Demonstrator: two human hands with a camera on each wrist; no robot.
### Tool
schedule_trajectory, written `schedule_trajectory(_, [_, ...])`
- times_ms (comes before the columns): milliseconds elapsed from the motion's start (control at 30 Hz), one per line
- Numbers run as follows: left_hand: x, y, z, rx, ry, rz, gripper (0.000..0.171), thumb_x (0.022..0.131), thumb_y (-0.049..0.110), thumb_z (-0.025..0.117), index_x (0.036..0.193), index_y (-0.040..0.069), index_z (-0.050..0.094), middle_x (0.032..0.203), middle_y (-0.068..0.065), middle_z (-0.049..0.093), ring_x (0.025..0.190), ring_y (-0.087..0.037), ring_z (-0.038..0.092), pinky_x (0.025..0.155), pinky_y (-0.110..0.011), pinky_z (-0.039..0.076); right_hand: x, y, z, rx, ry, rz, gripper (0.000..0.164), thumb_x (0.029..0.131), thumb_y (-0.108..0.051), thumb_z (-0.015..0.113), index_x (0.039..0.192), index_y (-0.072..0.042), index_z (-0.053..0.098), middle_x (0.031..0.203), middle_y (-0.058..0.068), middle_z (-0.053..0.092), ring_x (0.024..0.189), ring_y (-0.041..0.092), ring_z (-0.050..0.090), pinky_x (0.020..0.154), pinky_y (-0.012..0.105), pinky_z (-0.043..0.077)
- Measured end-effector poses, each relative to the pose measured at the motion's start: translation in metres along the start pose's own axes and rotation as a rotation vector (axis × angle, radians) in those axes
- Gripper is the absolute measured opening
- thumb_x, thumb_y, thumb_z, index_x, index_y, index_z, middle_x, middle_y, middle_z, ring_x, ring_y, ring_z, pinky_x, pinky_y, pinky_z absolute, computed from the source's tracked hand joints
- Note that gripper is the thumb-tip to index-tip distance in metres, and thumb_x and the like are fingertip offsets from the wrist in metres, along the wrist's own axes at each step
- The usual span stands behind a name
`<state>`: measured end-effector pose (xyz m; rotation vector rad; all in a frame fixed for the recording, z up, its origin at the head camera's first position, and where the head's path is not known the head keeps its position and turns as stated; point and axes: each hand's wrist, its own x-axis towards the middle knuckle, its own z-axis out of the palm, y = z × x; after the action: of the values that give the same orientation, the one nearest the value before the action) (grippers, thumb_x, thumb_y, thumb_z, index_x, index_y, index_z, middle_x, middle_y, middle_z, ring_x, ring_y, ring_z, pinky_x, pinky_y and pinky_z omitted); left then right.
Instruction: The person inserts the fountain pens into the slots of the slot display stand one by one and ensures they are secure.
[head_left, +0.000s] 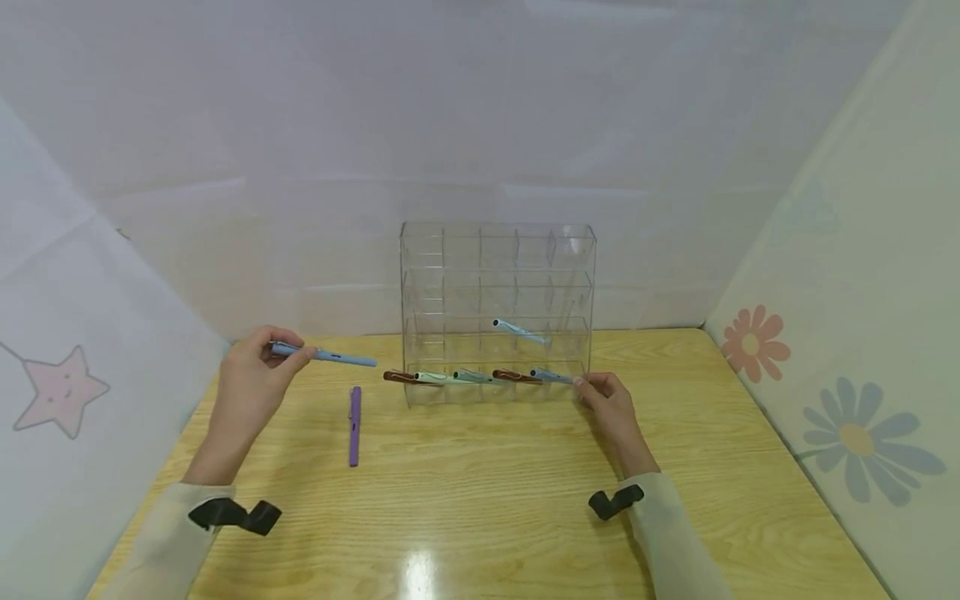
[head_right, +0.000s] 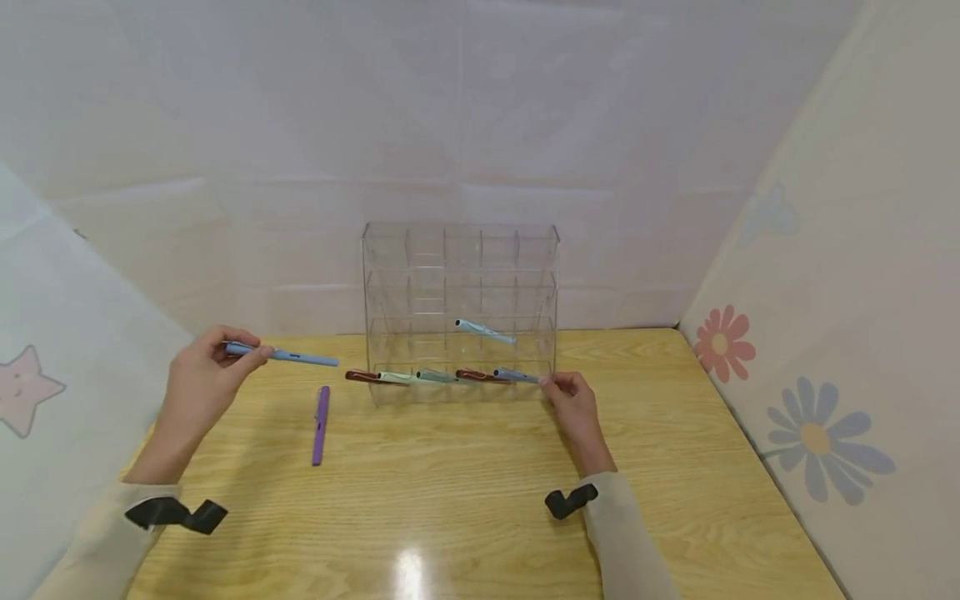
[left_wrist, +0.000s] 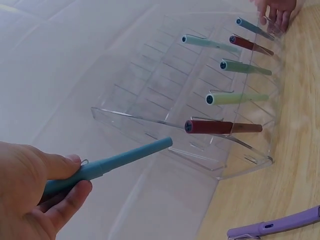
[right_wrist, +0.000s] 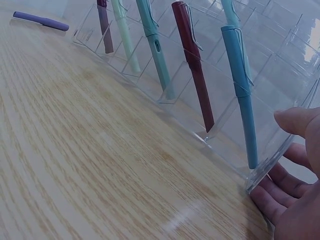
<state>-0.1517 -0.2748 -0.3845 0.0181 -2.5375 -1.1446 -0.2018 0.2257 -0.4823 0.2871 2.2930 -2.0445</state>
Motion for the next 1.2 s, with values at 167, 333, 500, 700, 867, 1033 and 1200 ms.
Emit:
schedule_trajectory(167, [0.000, 0.007, -0.002, -0.016, -0.005, 0.010, 0.035, 0.104, 0.037, 0.072, 0.120, 0.006, 0.068, 0.121, -0.015, 0.069, 0.088, 0.026, 0.057, 0.074, -0.005, 0.052, 0.002, 0.001, 0.001, 0.007, 0.002, -0.002, 0.031, 0.106, -0.018, 0.068, 0.130, 0.001, 0.060, 0.117, 0.000, 0.067, 0.114, 0.024, 0.063, 0.103, 0.037, 0.058])
schedule_trajectory(333, [0.001, 0.016, -0.001, -0.058, -0.039, 0.034, 0.034, 0.104, 0.033, 0.071, 0.124, 0.006, 0.067, 0.127, -0.014, 0.067, 0.095, 0.026, 0.057, 0.080, -0.004, 0.053, 0.004, 0.000, 0.001, 0.002, 0.004, -0.001, 0.031, 0.106, -0.018, 0.068, 0.129, 0.001, 0.060, 0.116, -0.001, 0.067, 0.114, 0.024, 0.063, 0.103, 0.038, 0.058])
schedule_trajectory(500, [0.003, 0.030, 0.004, -0.067, -0.019, 0.102, 0.025, 0.104, 0.026, 0.072, 0.120, 0.006, 0.069, 0.124, -0.008, 0.063, 0.100, 0.019, 0.059, 0.087, -0.003, 0.052, 0.004, -0.001, 0.002, -0.006, 0.004, -0.010, 0.030, 0.106, -0.019, 0.067, 0.128, 0.001, 0.061, 0.113, -0.002, 0.067, 0.115, 0.026, 0.063, 0.104, 0.040, 0.057])
schedule_trajectory(700, [0.003, 0.040, 0.011, -0.066, 0.012, 0.175, 0.016, 0.103, 0.016, 0.073, 0.114, 0.004, 0.071, 0.116, -0.005, 0.062, 0.098, 0.008, 0.060, 0.087, -0.002, 0.051, 0.002, -0.004, 0.002, -0.032, 0.004, -0.006, 0.032, 0.106, -0.020, 0.067, 0.130, 0.001, 0.060, 0.118, 0.002, 0.067, 0.114, 0.025, 0.064, 0.104, 0.040, 0.057])
schedule_trajectory(867, [0.001, 0.044, 0.016, -0.077, 0.021, 0.196, 0.015, 0.102, 0.014, 0.074, 0.113, 0.005, 0.072, 0.114, -0.005, 0.064, 0.095, 0.009, 0.060, 0.085, -0.003, 0.051, 0.000, -0.005, 0.003, -0.030, 0.001, 0.004, 0.033, 0.107, -0.019, 0.066, 0.131, 0.002, 0.060, 0.123, 0.005, 0.067, 0.117, 0.027, 0.063, 0.107, 0.043, 0.056])
schedule_trajectory(1033, [0.001, 0.047, 0.020, -0.066, 0.042, 0.233, 0.013, 0.101, 0.015, 0.076, 0.112, 0.008, 0.073, 0.112, -0.005, 0.067, 0.095, 0.009, 0.058, 0.084, -0.004, 0.049, 0.000, -0.004, 0.002, -0.031, 0.009, 0.003, 0.032, 0.107, -0.018, 0.066, 0.131, 0.002, 0.060, 0.119, 0.004, 0.067, 0.115, 0.027, 0.063, 0.107, 0.044, 0.056])
schedule_trajectory(1200, [0.002, 0.051, 0.027, -0.082, 0.041, 0.256, 0.013, 0.100, 0.013, 0.076, 0.111, 0.007, 0.073, 0.113, -0.006, 0.067, 0.096, 0.008, 0.059, 0.085, -0.003, 0.049, -0.001, -0.003, 0.002, -0.026, 0.012, 0.008, 0.031, 0.107, -0.018, 0.066, 0.130, 0.002, 0.060, 0.118, 0.003, 0.067, 0.116, 0.027, 0.063, 0.108, 0.045, 0.056])
